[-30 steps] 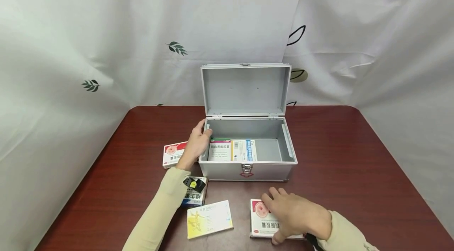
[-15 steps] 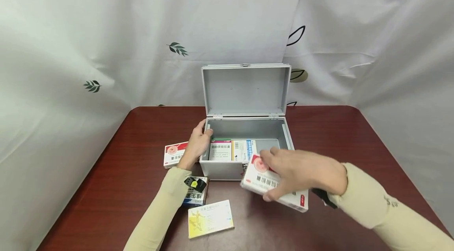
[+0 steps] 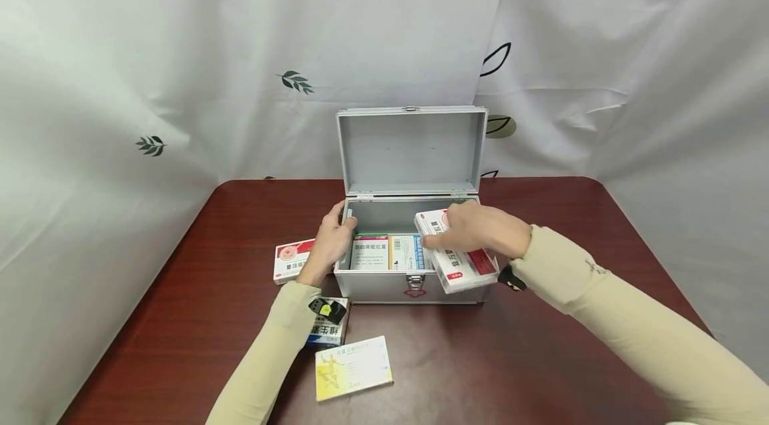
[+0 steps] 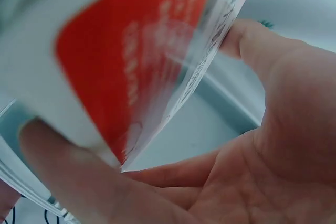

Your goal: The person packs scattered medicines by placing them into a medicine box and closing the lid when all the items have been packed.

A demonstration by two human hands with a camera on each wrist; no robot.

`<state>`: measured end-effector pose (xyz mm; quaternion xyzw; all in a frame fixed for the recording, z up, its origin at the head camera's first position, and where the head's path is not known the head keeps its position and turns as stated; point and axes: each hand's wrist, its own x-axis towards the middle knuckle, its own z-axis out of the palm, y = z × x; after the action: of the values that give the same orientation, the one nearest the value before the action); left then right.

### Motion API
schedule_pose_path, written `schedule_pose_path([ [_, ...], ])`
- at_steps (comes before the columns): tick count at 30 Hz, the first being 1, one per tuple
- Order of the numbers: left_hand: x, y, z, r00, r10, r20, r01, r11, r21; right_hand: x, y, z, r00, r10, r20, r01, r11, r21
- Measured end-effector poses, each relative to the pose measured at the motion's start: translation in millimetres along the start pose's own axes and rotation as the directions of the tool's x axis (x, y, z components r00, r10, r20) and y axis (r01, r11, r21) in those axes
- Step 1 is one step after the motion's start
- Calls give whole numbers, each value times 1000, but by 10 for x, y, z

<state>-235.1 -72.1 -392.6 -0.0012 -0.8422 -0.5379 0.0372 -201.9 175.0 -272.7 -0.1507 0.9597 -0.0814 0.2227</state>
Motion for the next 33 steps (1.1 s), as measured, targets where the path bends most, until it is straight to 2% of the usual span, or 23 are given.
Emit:
schedule_pose_path([
  [7, -5, -30, -13, 1000, -2, -12, 2, 1000, -4, 369, 47, -78, 984, 79, 162, -78, 997, -11],
  [11, -7, -36, -3, 1000, -1, -11, 1, 1000, -2, 525, 82, -73, 972, 134, 191, -136, 991, -2],
  [14, -8, -31, 3, 1000, 4, -10, -4, 1000, -9, 623, 77, -45, 969, 156, 192, -156, 988, -16],
  [21, -10, -7, 12, 1000, 6, -1, -6, 1000, -19, 760, -7, 117, 975, 186, 121, -160, 967, -199],
  [28, -13, -10, 5, 1000, 0, -5, 0, 1000, -15, 807, -47, 280, 977, 204, 62, -185, 956, -229],
  [33, -8, -2, -9, 1000, 11, -8, -11, 1000, 1, 852, -47, 327, 975, 202, 93, -173, 951, -258],
])
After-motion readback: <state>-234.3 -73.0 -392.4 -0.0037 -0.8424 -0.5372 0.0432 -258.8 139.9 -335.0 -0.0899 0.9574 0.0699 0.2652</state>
